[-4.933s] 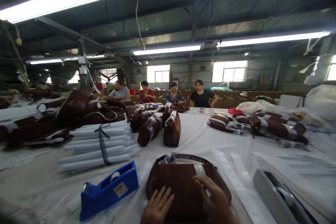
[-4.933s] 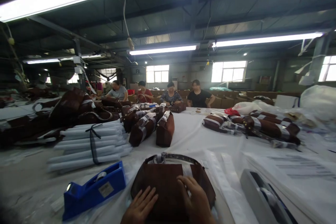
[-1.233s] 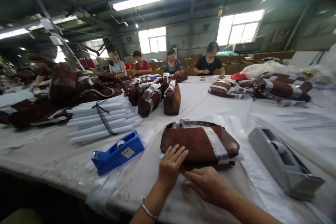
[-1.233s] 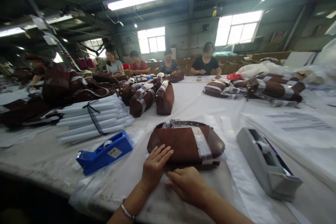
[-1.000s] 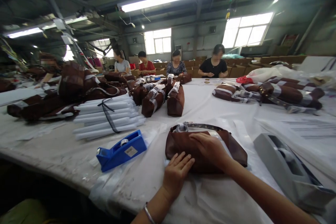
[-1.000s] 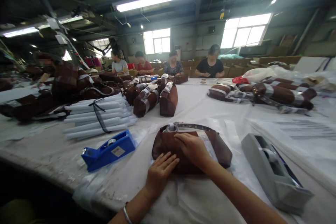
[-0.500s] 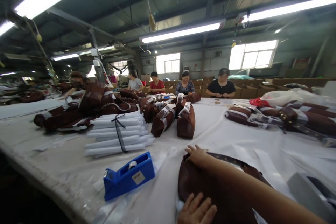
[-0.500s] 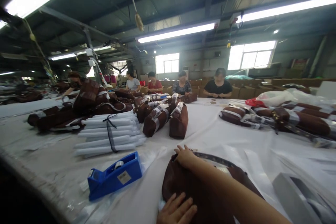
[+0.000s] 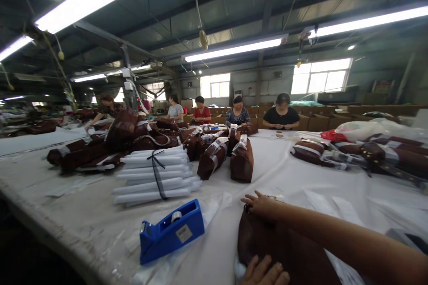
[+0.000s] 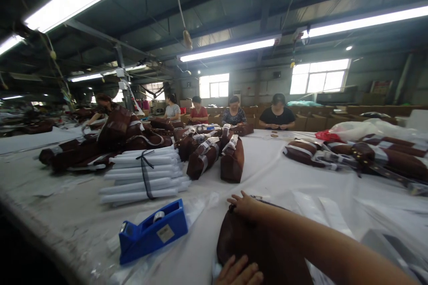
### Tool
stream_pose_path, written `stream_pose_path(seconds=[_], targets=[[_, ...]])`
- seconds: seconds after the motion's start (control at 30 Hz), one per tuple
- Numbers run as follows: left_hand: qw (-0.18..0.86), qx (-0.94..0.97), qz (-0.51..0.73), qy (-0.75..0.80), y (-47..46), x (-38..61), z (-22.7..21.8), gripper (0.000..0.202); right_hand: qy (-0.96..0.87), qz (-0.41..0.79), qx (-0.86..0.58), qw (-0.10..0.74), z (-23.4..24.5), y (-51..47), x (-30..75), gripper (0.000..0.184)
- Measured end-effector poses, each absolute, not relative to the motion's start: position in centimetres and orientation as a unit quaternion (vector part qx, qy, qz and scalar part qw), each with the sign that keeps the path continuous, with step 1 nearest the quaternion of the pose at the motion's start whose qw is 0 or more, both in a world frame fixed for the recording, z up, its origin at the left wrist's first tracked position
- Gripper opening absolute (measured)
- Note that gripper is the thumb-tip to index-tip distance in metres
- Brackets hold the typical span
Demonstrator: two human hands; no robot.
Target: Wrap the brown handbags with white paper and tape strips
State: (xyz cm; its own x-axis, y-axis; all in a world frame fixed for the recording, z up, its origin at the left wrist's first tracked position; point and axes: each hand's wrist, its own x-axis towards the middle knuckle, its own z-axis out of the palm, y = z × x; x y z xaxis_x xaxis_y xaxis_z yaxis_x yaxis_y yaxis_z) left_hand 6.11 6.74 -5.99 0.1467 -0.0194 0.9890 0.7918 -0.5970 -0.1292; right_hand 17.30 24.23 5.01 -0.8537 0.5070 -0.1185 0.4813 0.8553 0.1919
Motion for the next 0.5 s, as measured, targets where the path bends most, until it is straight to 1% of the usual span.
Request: stream_pose_path(seconds=[0.13,0.27,0.37,0.5], targets=[[0.339,-0.658,-0.61,-0.282,6.4,6.3,-4.7,0.028,0.971,0.067,0.215,0.077,5.9,23.8,18.0,0.039],[0.319,-0.679,-0.597,-0.285,5.5,5.8,-3.5,0.032,0.973,0.074,0.208,0.062,6.3,23.0,18.4,0.043],[0.296,-0.71,-0.563,-0.303,4.6,5.3,-3.2,0.036,0.973,0.081,0.211,0.05,6.3,22.4,18.3,0.042],[0.223,-0.768,-0.482,-0.358,3.2,4.7,-3.3,0.04,0.975,0.079,0.206,0.039,6.5,22.2,18.0,0.037]])
